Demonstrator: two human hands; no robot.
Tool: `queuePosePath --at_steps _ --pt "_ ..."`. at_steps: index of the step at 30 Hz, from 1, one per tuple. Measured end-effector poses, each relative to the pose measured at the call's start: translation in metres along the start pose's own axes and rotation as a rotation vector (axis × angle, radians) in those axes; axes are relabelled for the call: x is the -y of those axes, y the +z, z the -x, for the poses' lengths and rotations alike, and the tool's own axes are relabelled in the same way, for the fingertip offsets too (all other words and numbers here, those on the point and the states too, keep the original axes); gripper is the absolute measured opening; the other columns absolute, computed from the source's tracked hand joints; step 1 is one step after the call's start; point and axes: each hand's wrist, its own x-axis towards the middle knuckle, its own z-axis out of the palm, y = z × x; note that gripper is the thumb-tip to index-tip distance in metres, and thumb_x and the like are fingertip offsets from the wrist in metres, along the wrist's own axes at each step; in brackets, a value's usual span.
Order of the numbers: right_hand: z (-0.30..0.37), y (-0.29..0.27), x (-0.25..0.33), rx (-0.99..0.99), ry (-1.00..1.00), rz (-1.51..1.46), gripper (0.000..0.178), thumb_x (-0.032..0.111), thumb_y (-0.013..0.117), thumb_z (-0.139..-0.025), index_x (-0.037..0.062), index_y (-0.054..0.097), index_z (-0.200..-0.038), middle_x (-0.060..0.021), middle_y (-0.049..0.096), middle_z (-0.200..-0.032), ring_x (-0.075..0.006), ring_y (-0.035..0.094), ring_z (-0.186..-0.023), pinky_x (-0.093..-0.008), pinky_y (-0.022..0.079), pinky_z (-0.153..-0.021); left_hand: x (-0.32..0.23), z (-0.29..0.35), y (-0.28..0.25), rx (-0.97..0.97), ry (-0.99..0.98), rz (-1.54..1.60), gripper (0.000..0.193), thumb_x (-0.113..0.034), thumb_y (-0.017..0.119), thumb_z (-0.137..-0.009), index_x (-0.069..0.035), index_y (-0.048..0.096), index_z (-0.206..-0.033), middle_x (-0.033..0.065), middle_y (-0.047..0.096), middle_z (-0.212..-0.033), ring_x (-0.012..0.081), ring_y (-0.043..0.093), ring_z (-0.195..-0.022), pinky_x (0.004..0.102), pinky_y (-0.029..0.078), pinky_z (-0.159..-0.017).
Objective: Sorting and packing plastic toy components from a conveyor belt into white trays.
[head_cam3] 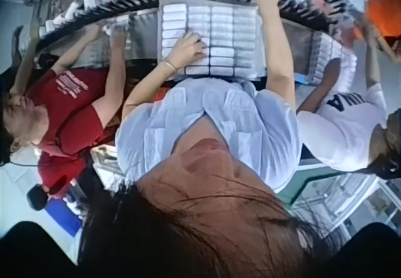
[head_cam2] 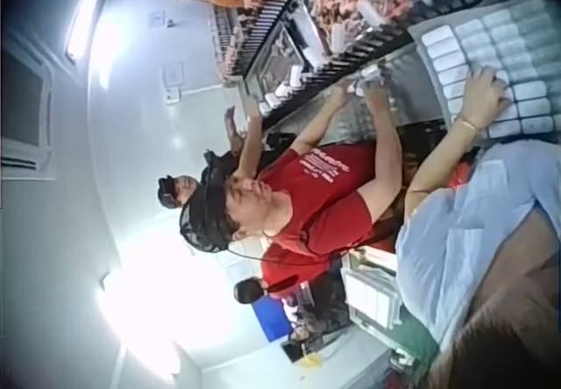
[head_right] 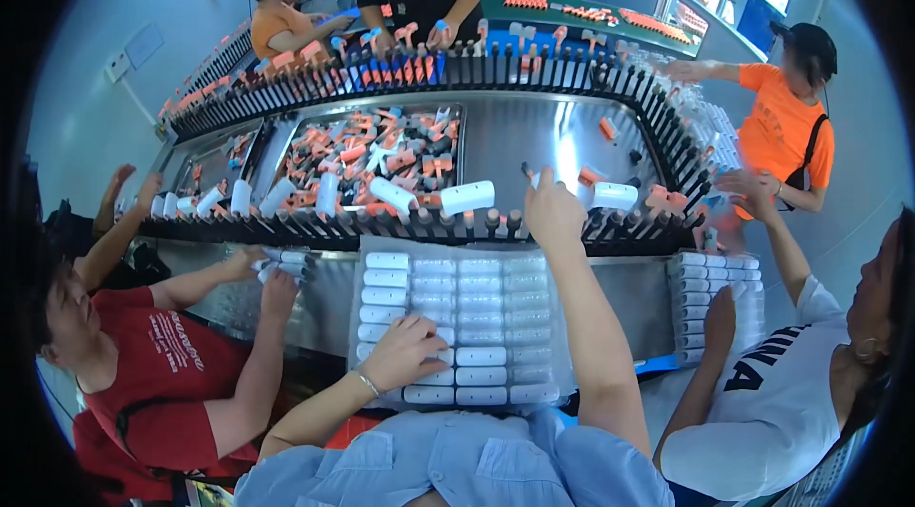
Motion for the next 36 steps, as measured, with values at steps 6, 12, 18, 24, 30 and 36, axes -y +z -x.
queuePosePath --at_steps 6,12,18,24,30,36 --pt "0.044 -0.005 0.025 -0.195 -0.312 -0.234 0.061 0.012 0.064 -0.075 -0.0055 0.034 -0.126 -0.0302 0.039 -0.122 -0.046 0.04 -0.111 -0.047 0.036 -0.093 0.001 -0.006 0.002 0.093 0.064 -0.021 0.024 -0.022 0.068 -0.072 -0.008 0.06 -0.09 0.0065 0.05 -0.09 0.0244 0.048 -0.091 0.035 0.037 -0.08" --pt "0.155 -0.021 0.018 0.411 -0.514 -0.655 0.013 0.017 0.062 -0.076 0.0056 0.06 -0.082 -0.0106 0.059 -0.085 -0.0292 0.056 -0.086 -0.0408 0.045 -0.076 0.014 0.003 0.012 -0.135 -0.082 -0.01 0.025 -0.022 0.067 -0.072 -0.006 0.059 -0.089 0.0092 0.051 -0.091 0.0274 0.05 -0.089 0.0378 0.042 -0.076" --pt "0.181 -0.02 0.014 0.422 -0.645 -0.36 0.015 0.021 0.063 -0.075 0.0067 0.062 -0.079 -0.0096 0.055 -0.084 -0.0265 0.054 -0.087 -0.0379 0.045 -0.077 0.017 -0.015 0.008 0.023 -0.052 -0.041 0.023 -0.022 0.068 -0.071 -0.005 0.06 -0.084 0.0086 0.05 -0.089 0.0258 0.049 -0.09 0.0358 0.042 -0.075" --pt "0.182 -0.018 0.014 0.44 -0.649 -0.345 0.02 0.021 0.06 -0.078 0.0039 0.059 -0.089 -0.0144 0.054 -0.09 -0.0305 0.053 -0.091 -0.0401 0.044 -0.08 0.017 -0.023 0.005 -0.108 -0.074 0.144 0.027 -0.022 0.06 -0.081 -0.001 0.052 -0.097 0.0169 0.056 -0.091 0.034 0.055 -0.087 0.041 0.044 -0.073" --pt "0.168 -0.045 -0.005 0.418 -0.199 -0.693 0.029 0.021 0.046 -0.091 0.0018 0.048 -0.112 -0.0222 0.058 -0.096 -0.0378 0.056 -0.087 -0.0419 0.045 -0.076 0.036 -0.033 0.031 -0.233 -0.281 0.425 0.034 -0.025 0.057 -0.086 0.0 0.047 -0.106 0.0226 0.06 -0.092 0.0352 0.06 -0.085 0.0402 0.046 -0.071" --pt "0.164 -0.059 -0.01 0.62 0.113 -0.888 0.041 0.028 0.052 -0.089 0.0048 0.047 -0.122 -0.0112 0.06 -0.087 -0.0177 0.057 -0.075 -0.0317 0.045 -0.068 0.042 -0.034 0.044 -0.301 -0.296 0.677 0.04 -0.027 0.067 -0.079 0.001 0.052 -0.104 0.0147 0.062 -0.087 0.0222 0.061 -0.08 0.0318 0.047 -0.07"
